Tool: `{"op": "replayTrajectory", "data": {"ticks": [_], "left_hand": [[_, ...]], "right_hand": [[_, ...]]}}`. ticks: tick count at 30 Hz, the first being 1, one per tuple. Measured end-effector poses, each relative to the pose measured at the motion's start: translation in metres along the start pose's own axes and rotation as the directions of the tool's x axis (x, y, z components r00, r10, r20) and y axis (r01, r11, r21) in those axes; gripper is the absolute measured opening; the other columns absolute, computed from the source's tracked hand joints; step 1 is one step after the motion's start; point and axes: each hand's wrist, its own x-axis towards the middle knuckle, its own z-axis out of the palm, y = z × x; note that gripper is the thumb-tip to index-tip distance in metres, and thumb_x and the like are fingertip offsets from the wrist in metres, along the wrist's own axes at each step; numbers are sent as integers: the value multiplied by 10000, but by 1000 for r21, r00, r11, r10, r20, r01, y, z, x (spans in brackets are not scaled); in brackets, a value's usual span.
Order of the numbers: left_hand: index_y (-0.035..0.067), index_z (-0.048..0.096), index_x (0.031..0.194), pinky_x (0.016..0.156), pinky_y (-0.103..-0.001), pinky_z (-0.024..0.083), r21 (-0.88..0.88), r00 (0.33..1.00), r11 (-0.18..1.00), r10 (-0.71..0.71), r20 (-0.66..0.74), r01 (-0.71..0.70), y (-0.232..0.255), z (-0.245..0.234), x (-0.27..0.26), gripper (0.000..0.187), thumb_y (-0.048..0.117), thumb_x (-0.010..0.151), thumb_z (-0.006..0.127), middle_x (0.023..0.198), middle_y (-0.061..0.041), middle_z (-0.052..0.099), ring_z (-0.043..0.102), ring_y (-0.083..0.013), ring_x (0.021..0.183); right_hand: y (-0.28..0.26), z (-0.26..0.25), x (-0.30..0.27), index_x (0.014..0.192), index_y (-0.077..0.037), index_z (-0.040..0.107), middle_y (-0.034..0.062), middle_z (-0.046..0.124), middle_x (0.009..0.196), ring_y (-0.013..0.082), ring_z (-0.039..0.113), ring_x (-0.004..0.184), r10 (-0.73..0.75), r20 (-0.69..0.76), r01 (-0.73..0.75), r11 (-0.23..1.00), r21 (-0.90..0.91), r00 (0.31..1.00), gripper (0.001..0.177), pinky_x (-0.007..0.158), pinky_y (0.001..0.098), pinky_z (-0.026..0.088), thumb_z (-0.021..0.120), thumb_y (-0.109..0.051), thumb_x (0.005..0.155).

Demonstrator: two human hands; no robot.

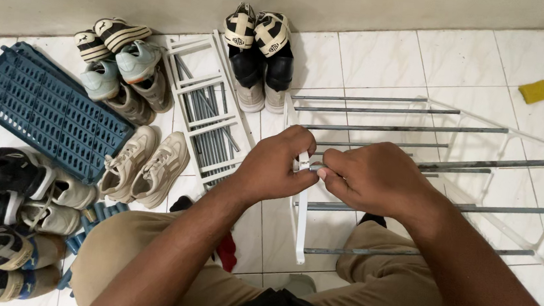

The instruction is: The person assembles a white plastic shoe rack by inserting metal rods into the frame slots. They repeatedly insert and remove rods to fit them into the correct positions on the rack frame.

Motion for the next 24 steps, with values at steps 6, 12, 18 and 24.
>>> {"op": "replayTrajectory", "data": {"ticks": [6, 12, 18, 24], "left_hand": [[63, 589, 1034, 620, -384, 523, -40, 992, 992, -116, 39, 118, 9, -4, 1, 367, 305, 810, 751, 1002, -100, 607, 651, -243, 669], [54, 592, 1001, 621, -355, 514, -114, 991, 992, -63, -118, 50, 4, 0, 9, 303, 202, 803, 767, 972, -83, 619, 621, -206, 704], [61, 587, 915, 601, -353, 509, -114, 977, 988, -125, -171, 106, -1, 4, 20, 305, 186, 751, 811, 898, -68, 624, 619, -211, 666], [56, 580, 883, 585, -355, 498, -102, 968, 990, -117, -224, 96, 2, 7, 24, 412, 255, 718, 901, 890, -74, 616, 610, -208, 645]], "right_hand": [[-2, -2, -4, 805, -107, 622, 36, 613, 568, 265, 596, 486, -101, -165, 111, 993, 50, 981, 225, 471, 429, 461, 624, -289, 936], [-2, -1, -4, 894, -88, 680, 68, 641, 696, 276, 631, 610, -186, -418, 203, 979, -5, 889, 207, 528, 422, 481, 697, -293, 914], [-1, -6, -3, 971, -103, 744, 61, 665, 706, 262, 639, 590, -205, -466, 212, 977, -39, 861, 236, 516, 404, 486, 737, -328, 899], [-1, -3, -1, 911, -111, 738, 43, 652, 640, 248, 624, 540, -172, -490, 180, 983, -32, 855, 257, 483, 392, 466, 733, -368, 921]]}}
